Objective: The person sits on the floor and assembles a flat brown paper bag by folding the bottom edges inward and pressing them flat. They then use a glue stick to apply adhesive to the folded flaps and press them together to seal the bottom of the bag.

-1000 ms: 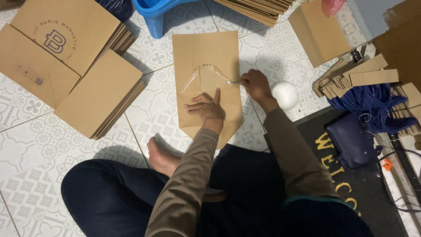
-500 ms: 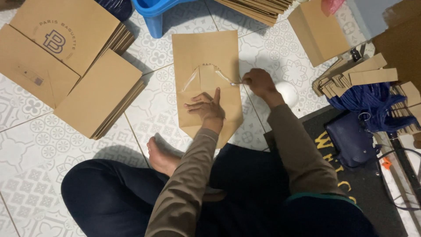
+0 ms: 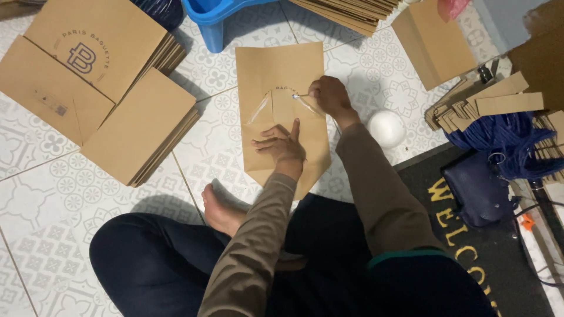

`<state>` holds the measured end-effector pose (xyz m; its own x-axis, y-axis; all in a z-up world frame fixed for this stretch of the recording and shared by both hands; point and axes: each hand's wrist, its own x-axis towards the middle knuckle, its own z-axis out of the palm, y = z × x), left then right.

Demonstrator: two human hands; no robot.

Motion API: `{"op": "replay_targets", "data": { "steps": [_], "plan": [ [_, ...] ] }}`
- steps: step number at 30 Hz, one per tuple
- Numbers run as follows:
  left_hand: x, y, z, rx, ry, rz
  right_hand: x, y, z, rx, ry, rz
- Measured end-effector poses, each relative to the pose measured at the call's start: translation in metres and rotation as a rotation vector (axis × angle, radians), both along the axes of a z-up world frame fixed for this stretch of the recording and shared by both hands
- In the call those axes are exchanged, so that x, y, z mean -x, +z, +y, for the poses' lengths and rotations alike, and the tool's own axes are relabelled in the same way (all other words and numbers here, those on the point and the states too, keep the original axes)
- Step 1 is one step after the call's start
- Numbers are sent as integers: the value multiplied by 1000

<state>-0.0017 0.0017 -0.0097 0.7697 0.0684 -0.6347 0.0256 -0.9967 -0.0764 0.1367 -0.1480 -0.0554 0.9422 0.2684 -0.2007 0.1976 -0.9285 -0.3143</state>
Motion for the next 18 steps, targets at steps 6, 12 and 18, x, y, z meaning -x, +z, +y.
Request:
{"op": "replay_targets", "data": {
  "steps": [6,12,18],
  "plan": [
    [1,3,0,-2,-2,2,35,23,-31,13,-94,84],
    [1,16,2,34,19,15,55,30,-49,-60,-140,129],
    [3,25,3,27,32,13,14,-3,-18,-78,-70,19]
  ]
}}
